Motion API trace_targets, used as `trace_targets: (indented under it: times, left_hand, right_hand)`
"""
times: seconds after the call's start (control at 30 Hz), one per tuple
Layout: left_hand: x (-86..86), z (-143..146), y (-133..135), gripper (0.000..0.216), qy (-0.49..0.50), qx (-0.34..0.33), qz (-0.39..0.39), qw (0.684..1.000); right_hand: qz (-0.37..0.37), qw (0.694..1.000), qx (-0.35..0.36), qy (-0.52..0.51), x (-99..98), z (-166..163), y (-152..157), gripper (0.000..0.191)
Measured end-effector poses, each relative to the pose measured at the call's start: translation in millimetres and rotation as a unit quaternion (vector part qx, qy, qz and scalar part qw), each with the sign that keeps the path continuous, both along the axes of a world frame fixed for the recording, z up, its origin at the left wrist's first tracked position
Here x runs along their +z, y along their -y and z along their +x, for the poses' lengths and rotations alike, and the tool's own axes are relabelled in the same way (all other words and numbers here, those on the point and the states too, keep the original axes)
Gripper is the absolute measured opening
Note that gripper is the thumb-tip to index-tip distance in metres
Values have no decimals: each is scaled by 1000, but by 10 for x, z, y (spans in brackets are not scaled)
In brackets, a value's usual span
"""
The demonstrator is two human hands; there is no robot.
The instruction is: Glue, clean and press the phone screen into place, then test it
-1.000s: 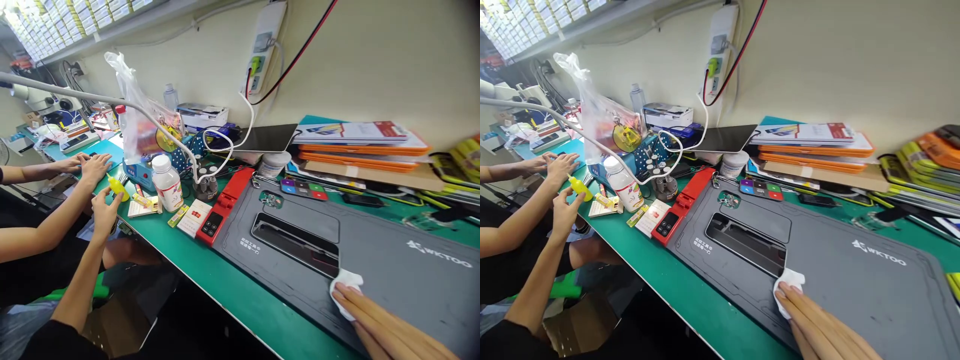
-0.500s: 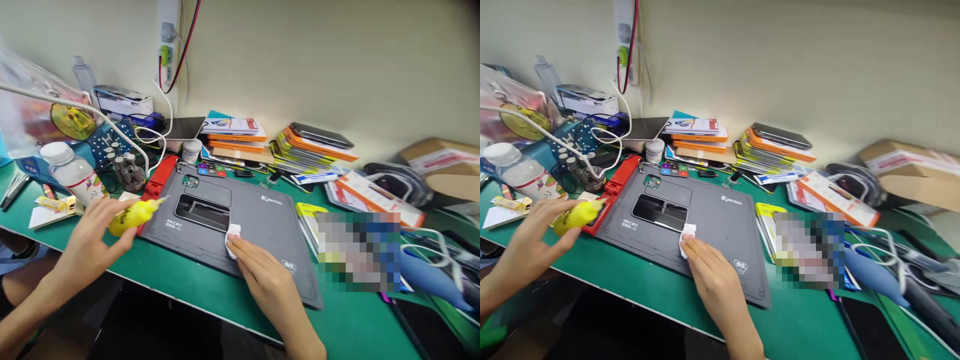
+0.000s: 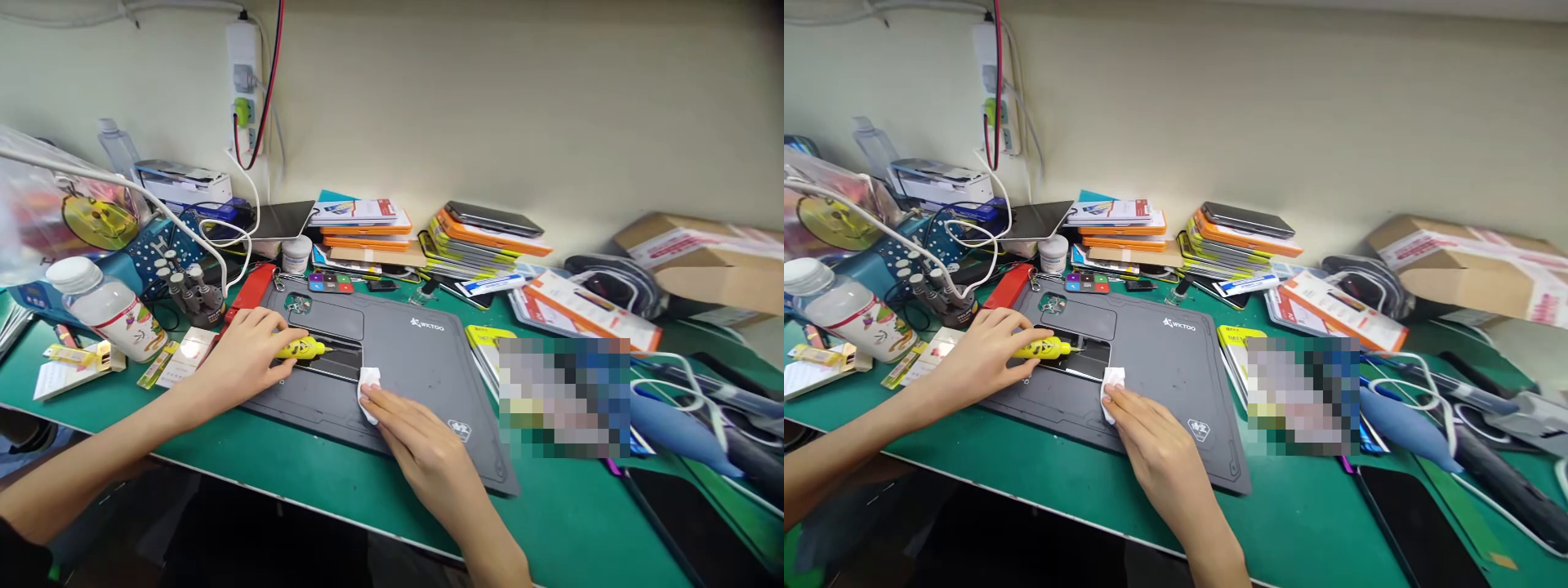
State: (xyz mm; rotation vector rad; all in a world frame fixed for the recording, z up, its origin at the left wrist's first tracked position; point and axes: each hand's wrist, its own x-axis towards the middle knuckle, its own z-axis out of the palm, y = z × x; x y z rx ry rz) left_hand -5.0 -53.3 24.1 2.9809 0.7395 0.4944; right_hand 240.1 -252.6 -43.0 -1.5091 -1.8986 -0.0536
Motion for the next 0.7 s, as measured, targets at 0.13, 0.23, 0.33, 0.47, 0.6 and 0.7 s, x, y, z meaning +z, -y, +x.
trace_targets:
  times: [0.13, 0.23, 0.33, 0.47, 0.6, 0.7]
  left_hand:
    - [42, 31, -23, 35, 2, -18, 9, 1000]
    - [64, -5, -67, 34, -3, -18, 19, 1000]
    - [83, -91, -106, 34, -6, -10, 26, 1000]
    - [112, -260, -124, 33, 1, 6, 22, 1000]
    - [108, -436, -128, 34, 7, 23, 30, 999]
    - [70, -536, -143, 34, 6, 29, 32, 999]
  right_hand:
    - [-3, 1000, 0, 0, 8, 1, 4, 49]
    - [-3, 1000, 1, 10, 11, -1, 5, 49]
    - [8, 1000, 1, 16, 13, -6, 1, 48]
    - [23, 1000, 5, 16, 7, -8, -12, 49]
    - [21, 1000, 8, 11, -9, 0, -19, 50]
    - [21, 1000, 8, 6, -24, 3, -15, 49]
